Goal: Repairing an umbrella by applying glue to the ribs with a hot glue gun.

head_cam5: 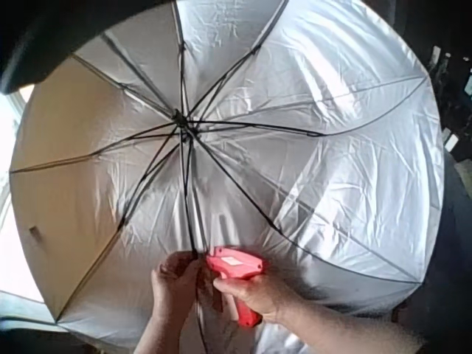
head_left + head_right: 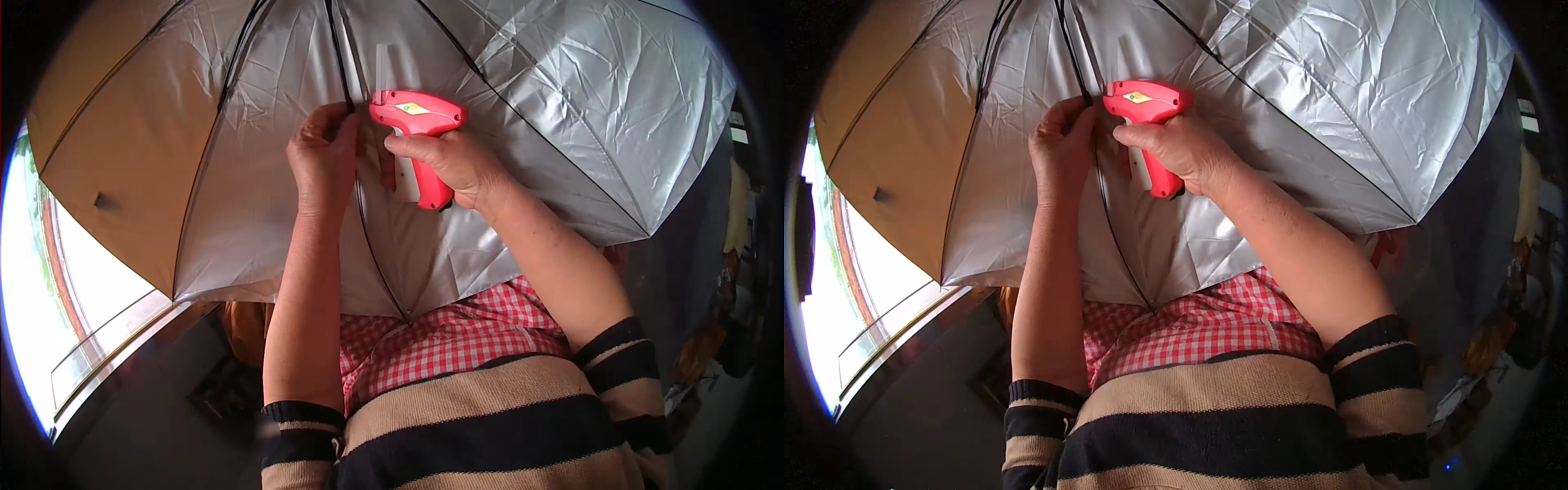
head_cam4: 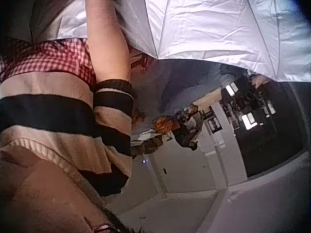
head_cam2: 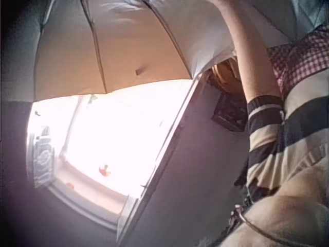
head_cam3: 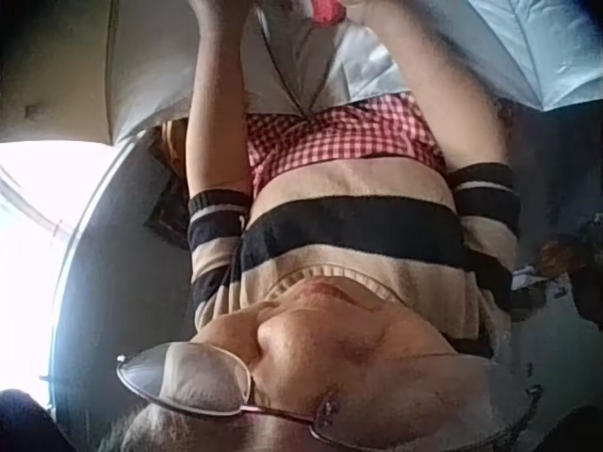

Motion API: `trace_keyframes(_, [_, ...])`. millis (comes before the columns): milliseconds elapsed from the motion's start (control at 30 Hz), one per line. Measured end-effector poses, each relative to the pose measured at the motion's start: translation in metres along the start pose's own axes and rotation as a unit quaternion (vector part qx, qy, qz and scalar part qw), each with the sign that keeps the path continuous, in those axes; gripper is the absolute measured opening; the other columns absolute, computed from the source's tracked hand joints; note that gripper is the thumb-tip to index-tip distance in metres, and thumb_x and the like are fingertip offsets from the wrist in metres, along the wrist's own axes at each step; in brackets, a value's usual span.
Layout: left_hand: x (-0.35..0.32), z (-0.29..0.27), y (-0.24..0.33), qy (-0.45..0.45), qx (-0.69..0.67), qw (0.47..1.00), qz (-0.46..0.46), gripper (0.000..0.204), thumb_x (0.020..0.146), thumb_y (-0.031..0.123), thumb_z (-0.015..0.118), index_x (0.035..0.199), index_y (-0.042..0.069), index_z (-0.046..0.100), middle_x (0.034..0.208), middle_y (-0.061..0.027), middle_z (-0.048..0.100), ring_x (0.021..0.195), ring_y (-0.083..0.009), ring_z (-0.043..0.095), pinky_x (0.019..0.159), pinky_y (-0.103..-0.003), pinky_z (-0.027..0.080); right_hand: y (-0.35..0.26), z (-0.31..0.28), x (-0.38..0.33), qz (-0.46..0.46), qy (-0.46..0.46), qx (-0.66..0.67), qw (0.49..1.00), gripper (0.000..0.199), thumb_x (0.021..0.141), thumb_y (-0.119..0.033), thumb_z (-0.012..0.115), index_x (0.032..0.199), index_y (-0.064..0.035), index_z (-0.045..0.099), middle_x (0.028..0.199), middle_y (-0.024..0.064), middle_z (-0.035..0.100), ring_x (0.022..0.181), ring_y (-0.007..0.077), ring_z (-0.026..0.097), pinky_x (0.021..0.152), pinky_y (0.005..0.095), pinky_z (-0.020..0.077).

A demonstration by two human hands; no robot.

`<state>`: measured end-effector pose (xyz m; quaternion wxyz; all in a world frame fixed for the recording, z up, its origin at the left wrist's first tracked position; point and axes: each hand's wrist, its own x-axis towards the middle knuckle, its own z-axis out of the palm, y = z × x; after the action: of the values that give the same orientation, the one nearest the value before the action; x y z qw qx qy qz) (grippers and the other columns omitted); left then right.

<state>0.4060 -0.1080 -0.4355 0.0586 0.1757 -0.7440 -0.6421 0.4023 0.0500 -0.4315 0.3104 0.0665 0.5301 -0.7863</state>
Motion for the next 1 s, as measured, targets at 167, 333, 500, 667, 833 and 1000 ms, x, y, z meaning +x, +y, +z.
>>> trace_keyframes(167, [-0.003,-0.001,0.005,-0.018,-0.019,0.999,-0.034,0.011,0.081,0.002,0.060,0.090,-0.003,0.064,0.067,-0.0020,0.061,0.057,-0.0068,0.054,0.053,-0.021,0.044,0.005,-0.003,0.005,0.009,-0.051,0.041,0.998,0.037,0.078,-0.020,0.067,0.110,-0.0057,0.054,0.091,0.0056,0.060,0.079,0.0162,0.059,0.070,0.0311,0.0492])
trace_keyframes(333, [-0.002,-0.002,0.007,-0.025,-0.037,0.998,-0.041,0.010,0.080,0.002,0.060,0.088,-0.004,0.064,0.067,-0.0031,0.061,0.057,-0.0075,0.054,0.053,-0.022,0.044,-0.005,-0.004,0.002,0.065,-0.110,0.092,0.987,0.033,0.081,-0.019,0.063,0.108,-0.0036,0.053,0.083,0.0099,0.062,0.068,0.0215,0.063,0.063,0.0331,0.0529])
trace_keyframes(500, [-0.002,0.000,0.011,-0.029,-0.032,0.998,-0.051,0.010,0.080,0.002,0.060,0.087,-0.004,0.064,0.067,-0.0032,0.062,0.058,-0.0077,0.054,0.054,-0.022,0.044,-0.006,-0.005,0.005,0.087,-0.098,0.082,0.988,0.033,0.081,-0.019,0.062,0.108,-0.0030,0.053,0.084,0.0099,0.062,0.069,0.0219,0.063,0.064,0.0349,0.0534])
trace_keyframes(667, [-0.003,0.006,0.011,-0.024,-0.012,0.999,-0.031,0.009,0.080,0.002,0.061,0.087,-0.003,0.065,0.069,-0.0035,0.063,0.060,-0.0078,0.055,0.056,-0.022,0.045,-0.001,-0.007,0.011,0.068,-0.111,0.101,0.986,0.032,0.081,-0.019,0.062,0.107,-0.0020,0.053,0.085,0.0108,0.062,0.069,0.0234,0.063,0.063,0.0369,0.0538])
trace_keyframes(833, [-0.002,0.002,0.000,0.021,0.007,1.000,-0.003,0.010,0.080,0.002,0.061,0.087,-0.003,0.065,0.070,-0.0036,0.063,0.062,-0.0072,0.055,0.057,-0.022,0.045,-0.004,-0.007,0.005,0.063,-0.099,0.101,0.988,0.031,0.081,-0.020,0.061,0.105,-0.0018,0.054,0.084,0.0110,0.062,0.069,0.0236,0.064,0.064,0.0370,0.0539])
trace_keyframes(1000, [-0.002,0.002,0.003,-0.012,-0.047,0.998,-0.037,0.009,0.080,0.002,0.061,0.087,-0.002,0.065,0.072,-0.0028,0.064,0.064,-0.0065,0.055,0.058,-0.022,0.045,-0.011,-0.005,0.007,0.066,-0.155,0.115,0.979,0.030,0.080,-0.021,0.063,0.102,-0.0025,0.055,0.080,0.0105,0.061,0.066,0.0221,0.062,0.062,0.0358,0.0534])
